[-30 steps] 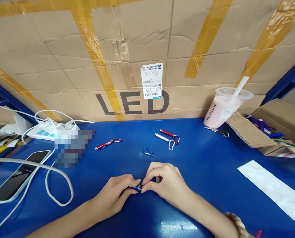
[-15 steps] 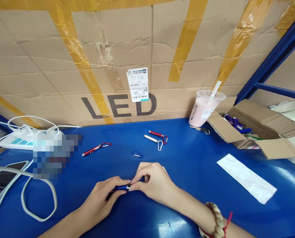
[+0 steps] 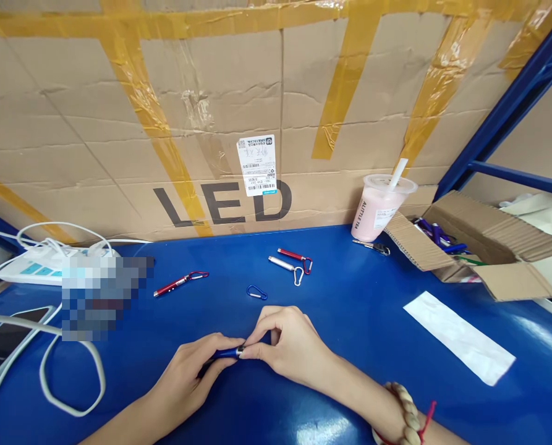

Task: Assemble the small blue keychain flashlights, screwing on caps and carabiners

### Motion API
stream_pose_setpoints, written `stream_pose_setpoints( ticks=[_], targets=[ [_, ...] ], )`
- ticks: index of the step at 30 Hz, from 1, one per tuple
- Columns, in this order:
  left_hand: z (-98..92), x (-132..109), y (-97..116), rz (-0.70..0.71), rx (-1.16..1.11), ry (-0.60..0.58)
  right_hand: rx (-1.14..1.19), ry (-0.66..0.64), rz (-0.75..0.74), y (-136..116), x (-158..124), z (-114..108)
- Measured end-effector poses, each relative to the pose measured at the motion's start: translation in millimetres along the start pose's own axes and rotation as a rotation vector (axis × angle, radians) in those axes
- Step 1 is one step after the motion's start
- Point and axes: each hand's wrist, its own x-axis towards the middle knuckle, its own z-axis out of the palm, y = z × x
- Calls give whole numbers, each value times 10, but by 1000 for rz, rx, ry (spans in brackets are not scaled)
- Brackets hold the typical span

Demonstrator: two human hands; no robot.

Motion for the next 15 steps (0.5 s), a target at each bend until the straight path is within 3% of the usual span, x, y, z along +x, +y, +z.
stream_pose_setpoints(
  ticks=[9, 15],
  targets=[
    [32, -38, 23, -237, -224, -24, 2, 32, -17, -80, 11, -33],
    [8, -33, 42, -289, -252, -30, 58, 27, -34, -71, 17, -33]
  ],
)
